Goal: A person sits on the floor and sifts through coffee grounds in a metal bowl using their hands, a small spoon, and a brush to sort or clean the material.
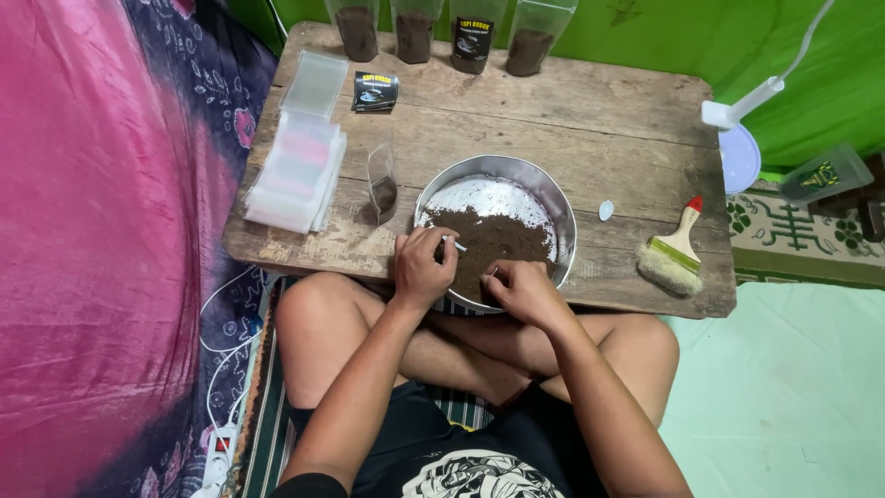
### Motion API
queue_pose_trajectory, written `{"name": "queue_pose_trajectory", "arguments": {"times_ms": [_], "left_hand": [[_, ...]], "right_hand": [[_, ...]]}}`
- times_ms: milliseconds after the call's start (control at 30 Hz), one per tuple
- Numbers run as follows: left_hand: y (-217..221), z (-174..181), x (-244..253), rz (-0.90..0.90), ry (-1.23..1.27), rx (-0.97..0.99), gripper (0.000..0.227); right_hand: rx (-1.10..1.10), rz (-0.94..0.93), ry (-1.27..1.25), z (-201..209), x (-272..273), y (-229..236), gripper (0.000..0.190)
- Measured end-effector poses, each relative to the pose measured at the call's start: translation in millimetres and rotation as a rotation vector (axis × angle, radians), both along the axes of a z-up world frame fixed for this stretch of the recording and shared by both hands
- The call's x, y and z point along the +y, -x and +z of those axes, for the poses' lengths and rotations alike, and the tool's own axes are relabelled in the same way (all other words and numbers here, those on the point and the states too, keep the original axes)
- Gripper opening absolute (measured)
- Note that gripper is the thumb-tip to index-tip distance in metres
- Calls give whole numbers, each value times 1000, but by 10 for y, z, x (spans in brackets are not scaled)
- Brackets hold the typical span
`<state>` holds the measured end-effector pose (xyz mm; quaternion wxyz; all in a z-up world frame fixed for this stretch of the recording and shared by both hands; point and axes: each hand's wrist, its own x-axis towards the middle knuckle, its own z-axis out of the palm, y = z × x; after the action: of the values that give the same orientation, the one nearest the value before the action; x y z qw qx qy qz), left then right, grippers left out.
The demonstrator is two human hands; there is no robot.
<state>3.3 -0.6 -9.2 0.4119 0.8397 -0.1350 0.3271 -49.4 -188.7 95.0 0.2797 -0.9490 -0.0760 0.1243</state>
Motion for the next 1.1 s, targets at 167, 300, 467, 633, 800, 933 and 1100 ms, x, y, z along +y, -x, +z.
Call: {"name": "queue_pose_trajectory", "arguments": {"times_ms": [167,300,467,633,800,933,1100], "left_hand": [[37,103,13,3,7,-17,10],[52,141,12,-1,11,-20,11],[30,88,17,-8,18,-14,11],[29,59,4,-11,27,-26,11],[-7,-31,-5,-8,24,-42,10],[10,64,12,-18,29,-41,10],[40,101,11,-21,31,-30,11]], "right_hand": [[-77,-75,-239,112,-98,-81,17],[-196,-2,-186,242,-285,-108,13],[-149,316,293,-215,-466,-96,16],[-59,350,186,-129,-262,-53,13],[-271,253,111,30,-402,-91,11],[-372,233,12,-96,-448,-148,7],[-434,272,34,-485,-441,-231,11]]}}
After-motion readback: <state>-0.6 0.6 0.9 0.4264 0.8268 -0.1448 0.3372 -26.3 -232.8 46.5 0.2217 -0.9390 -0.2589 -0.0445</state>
